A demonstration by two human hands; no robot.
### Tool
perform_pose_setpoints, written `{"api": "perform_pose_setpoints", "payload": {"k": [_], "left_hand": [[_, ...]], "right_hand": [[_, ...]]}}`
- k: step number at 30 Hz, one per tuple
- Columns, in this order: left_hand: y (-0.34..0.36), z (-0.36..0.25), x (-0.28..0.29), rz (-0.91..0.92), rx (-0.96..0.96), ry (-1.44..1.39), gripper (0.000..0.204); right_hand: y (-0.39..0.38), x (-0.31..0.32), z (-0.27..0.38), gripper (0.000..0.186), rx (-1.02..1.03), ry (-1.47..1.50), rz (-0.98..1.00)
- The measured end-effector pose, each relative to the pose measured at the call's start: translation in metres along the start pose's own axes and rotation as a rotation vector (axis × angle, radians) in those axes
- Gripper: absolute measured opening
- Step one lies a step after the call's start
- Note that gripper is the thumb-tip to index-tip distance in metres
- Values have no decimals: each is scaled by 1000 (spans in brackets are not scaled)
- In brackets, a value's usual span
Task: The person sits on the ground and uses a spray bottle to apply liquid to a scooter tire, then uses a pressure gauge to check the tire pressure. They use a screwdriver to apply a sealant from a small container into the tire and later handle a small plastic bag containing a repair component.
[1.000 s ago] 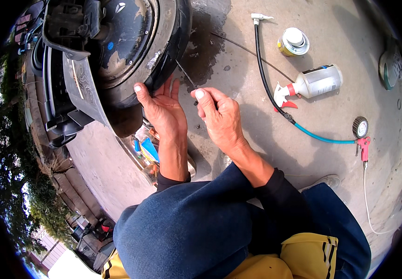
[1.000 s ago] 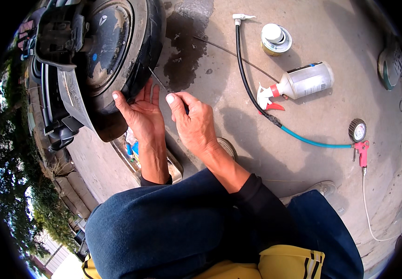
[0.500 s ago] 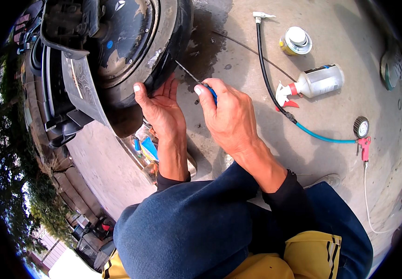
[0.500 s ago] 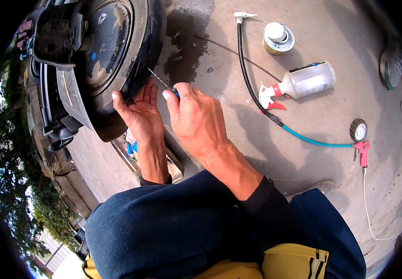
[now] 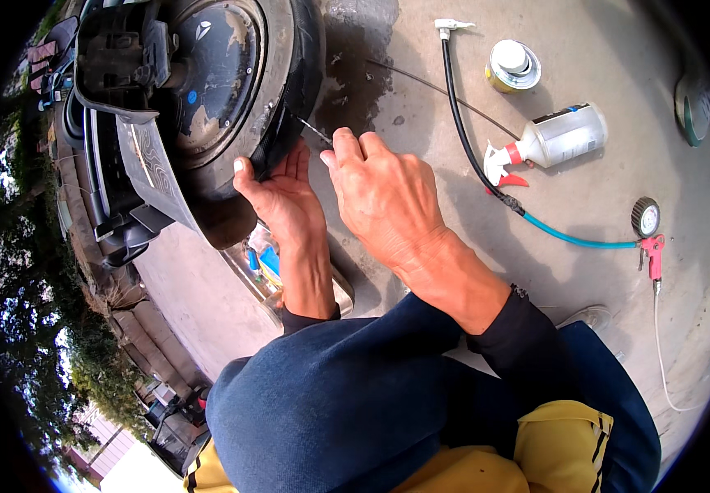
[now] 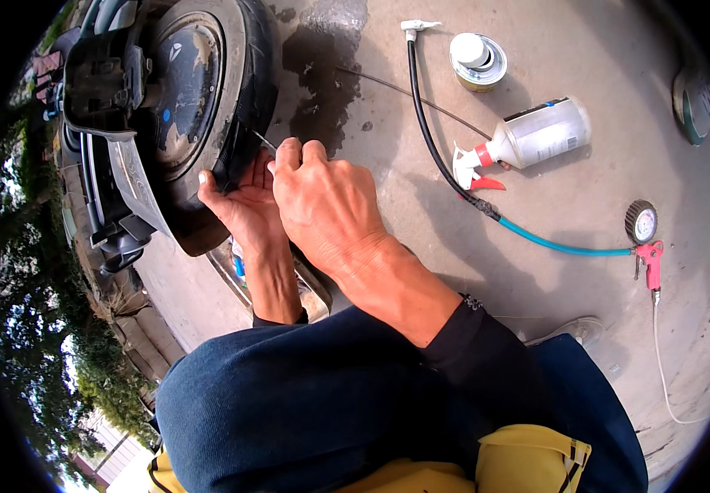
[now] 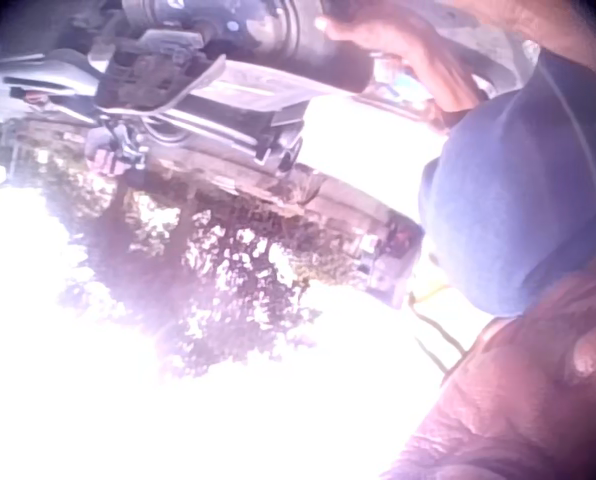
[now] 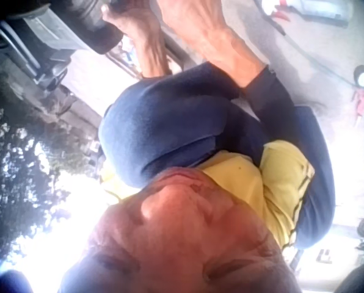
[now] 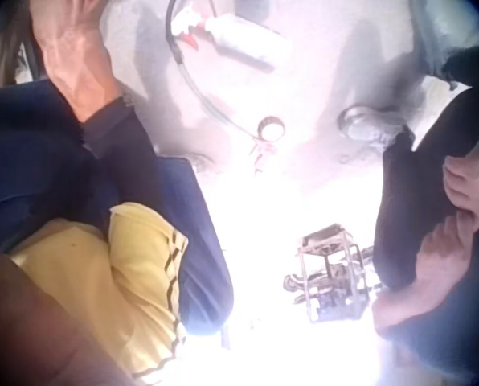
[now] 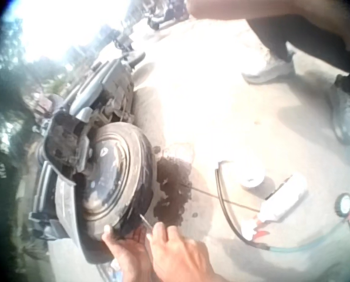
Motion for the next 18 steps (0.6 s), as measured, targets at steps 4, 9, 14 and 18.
{"api": "perform_pose_setpoints", "payload": {"k": [4, 9, 14, 18], "left_hand": [[0, -1, -1, 5, 0, -18, 70], [-10, -2, -24, 10, -35, -18, 69], [-9, -10, -4, -59, -88, -22, 67], [-11, -9, -6, -36, -59, -1, 66]], "right_hand": [[3, -18, -11, 25, -87, 362, -42], [39, -41, -12, 32, -381, 815, 88], [8, -17, 8, 30, -188, 314, 177], [12, -10, 8, 28, -186, 371, 107]]}}
Point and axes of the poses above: each hand's wrist, its own y-axis towards the middle knuckle, its own x-axis out of the back of the hand, z = x × y, the point moved 1 cm from there along y, towards the middle knuckle, and after that the axes turned 4 degrees about x, right-handed, at the moved point
